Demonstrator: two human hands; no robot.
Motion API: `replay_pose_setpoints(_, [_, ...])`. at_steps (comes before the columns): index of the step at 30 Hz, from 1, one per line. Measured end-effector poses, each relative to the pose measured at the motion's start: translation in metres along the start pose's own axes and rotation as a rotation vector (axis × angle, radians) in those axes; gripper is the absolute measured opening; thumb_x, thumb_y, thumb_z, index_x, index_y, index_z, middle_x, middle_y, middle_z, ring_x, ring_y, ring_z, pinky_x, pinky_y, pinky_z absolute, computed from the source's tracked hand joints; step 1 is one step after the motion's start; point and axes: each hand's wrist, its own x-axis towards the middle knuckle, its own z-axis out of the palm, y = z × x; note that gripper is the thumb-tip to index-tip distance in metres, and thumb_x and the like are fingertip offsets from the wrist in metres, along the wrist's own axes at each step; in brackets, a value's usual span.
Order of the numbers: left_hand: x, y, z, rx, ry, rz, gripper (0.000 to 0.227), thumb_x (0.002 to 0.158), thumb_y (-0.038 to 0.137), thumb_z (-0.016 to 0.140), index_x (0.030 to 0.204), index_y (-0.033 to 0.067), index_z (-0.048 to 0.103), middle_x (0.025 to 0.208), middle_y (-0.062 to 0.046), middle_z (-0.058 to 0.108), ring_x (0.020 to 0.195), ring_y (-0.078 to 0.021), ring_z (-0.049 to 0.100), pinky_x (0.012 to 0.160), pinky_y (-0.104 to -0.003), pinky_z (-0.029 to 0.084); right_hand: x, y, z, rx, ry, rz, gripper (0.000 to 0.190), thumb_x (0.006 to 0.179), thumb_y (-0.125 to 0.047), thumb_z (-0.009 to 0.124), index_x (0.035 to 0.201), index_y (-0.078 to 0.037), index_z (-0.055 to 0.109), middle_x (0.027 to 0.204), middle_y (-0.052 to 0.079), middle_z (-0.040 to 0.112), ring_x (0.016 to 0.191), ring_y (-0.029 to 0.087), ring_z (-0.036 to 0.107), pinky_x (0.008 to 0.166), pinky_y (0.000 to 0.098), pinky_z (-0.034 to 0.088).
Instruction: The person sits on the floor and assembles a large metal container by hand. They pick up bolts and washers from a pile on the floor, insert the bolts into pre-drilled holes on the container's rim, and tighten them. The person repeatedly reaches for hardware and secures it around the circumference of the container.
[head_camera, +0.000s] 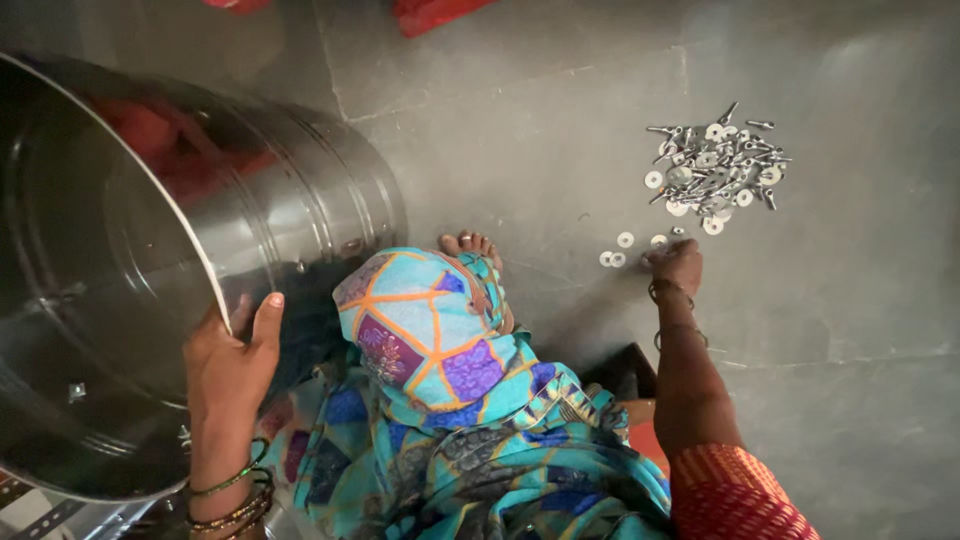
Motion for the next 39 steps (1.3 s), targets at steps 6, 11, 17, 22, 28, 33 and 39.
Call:
replay_pose_setpoints(6, [0.001,0.001,0.0,0.004,0.042,0.057,0.059,0.096,0.032,0.073,0.136,-0.0071,0.056,0.123,-0.029,0.067,0.115,-0.0369,0.068,0.089,-0.042,0.055,-0.003,0.0,0.001,0.018,-0.103,0.063,0.043,0.069,-0.037,0.095,0.087,-0.006,0.071,0.086,0.015,0.073,0.083,0.036,0.071,0.079,0.0454,0.056])
replay_pose_setpoints(11, [0.002,-0.007,-0.001,0.12,0.021,0.024,0.054,0.097,0.037,0.073,0.13,-0.0047,0.064,0.12,-0.029,0.07,0.116,-0.0385,0.069,0.094,-0.045,0.054,-0.011,0.004,0.0,0.108,-0.169,0.081,0.044,0.071,-0.036,0.093,0.089,-0.003,0.071,0.086,0.014,0.073,0.082,0.033,0.071,0.079,0.0429,0.056])
replay_pose_setpoints(17, [0.003,-0.012,0.0,0.096,0.037,0.039,0.058,0.095,0.04,0.074,0.129,-0.0055,0.063,0.119,-0.03,0.069,0.115,-0.0395,0.068,0.092,-0.045,0.054,-0.03,0.012,-0.005,0.954,-0.304,0.382,0.019,0.082,-0.004,0.073,0.098,-0.006,0.064,0.089,0.004,0.066,0.08,0.02,0.069,0.067,0.035,0.059])
replay_pose_setpoints(22, [0.004,-0.016,0.001,0.091,0.03,0.057,0.058,0.095,0.041,0.074,0.129,-0.0048,0.065,0.118,-0.03,0.07,0.115,-0.0398,0.068,0.094,-0.045,0.054,-0.041,0.032,-0.016,1.299,-0.399,0.46,0.008,0.094,-0.002,0.071,0.099,-0.003,0.065,0.094,0.005,0.067,0.085,0.017,0.067,0.08,0.032,0.061])
replay_pose_setpoints(28, [0.007,-0.028,0.002,0.154,0.034,0.073,0.061,0.095,0.045,0.075,0.127,-0.0059,0.065,0.118,-0.032,0.069,0.111,-0.046,0.067,0.094,-0.049,0.053,-0.012,0.018,-0.017,1.294,-0.299,0.363,0.007,0.098,-0.002,0.072,0.096,-0.002,0.066,0.094,0.006,0.067,0.084,0.018,0.064,0.08,0.0373,0.061])
replay_pose_setpoints(33, [0.006,-0.026,0.002,0.149,0.0,0.039,0.057,0.094,0.044,0.073,0.124,-0.004,0.068,0.115,-0.032,0.07,0.109,-0.0483,0.066,0.092,-0.051,0.053,0.006,0.013,-0.019,1.296,-0.17,0.327,0.007,0.097,0.0,0.071,0.102,0.002,0.068,0.095,0.009,0.069,0.087,0.021,0.068,0.085,0.0413,0.064])
replay_pose_setpoints(39, [0.007,-0.027,0.002,0.153,-0.019,0.02,0.057,0.094,0.045,0.074,0.122,-0.0038,0.068,0.112,-0.031,0.071,0.108,-0.0473,0.068,0.093,-0.05,0.054,0.014,0.007,-0.021,1.492,-0.277,0.486,0.021,0.096,-0.004,0.065,0.117,-0.008,0.066,0.098,0.004,0.07,0.086,0.019,0.069,0.078,0.0361,0.06])
